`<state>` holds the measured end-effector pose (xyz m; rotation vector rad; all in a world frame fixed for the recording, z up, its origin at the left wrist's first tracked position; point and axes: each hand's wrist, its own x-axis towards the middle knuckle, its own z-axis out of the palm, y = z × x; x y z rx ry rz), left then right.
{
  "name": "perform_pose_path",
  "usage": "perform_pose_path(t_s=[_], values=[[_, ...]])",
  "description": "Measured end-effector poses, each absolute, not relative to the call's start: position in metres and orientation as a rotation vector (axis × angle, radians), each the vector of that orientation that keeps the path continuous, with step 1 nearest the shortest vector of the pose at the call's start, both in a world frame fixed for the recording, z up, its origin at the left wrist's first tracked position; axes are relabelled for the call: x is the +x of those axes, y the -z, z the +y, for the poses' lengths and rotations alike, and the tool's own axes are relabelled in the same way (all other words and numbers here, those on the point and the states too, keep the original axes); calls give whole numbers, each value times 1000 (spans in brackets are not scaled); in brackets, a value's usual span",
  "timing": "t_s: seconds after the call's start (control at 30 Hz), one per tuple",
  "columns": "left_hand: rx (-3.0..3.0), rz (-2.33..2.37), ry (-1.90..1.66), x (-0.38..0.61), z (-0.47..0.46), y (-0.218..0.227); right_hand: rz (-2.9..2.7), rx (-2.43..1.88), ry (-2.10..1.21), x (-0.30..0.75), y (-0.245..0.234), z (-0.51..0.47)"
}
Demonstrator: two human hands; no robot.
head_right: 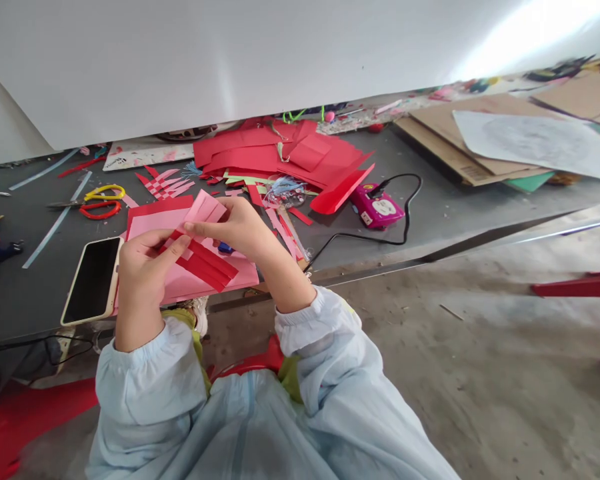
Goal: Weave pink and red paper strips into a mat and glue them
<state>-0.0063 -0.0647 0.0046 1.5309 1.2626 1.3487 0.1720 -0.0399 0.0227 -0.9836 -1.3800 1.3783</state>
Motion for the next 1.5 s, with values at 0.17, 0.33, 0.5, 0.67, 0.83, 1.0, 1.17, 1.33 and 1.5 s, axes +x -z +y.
perform_pose_path(t_s=[0.17,0.33,0.5,0.67,0.83,1.0,1.17,1.33,1.5], values=[[1540,1272,-1346,-6,-65,-6,-1377,-967,-1318,175,-18,-36],[1535,1306,-1339,-6,-65,-7,-1363,-892,-1255,183,-18,-34],[1512,1282,-1329,-7,-64,-5,-1280,-880,-1259,186,-24,-34],[1492,1291,-1333,-7,-64,-4,-1285,-926,-1250,185,-22,-34],[1525,1273,-1318,-7,-65,-5,-1400,-990,-1354,178,-17,-37],[1534,1279,-1328,-8,-64,-3,-1374,-977,-1309,179,-20,-37],[1543,1329,-1302,-10,-64,-3,-1293,-902,-1245,189,-21,-32],[1500,1332,-1300,-6,-66,-10,-1232,-937,-1172,199,-21,-30],[1442,1325,-1324,-3,-66,-13,-1217,-942,-1087,207,-20,-29]])
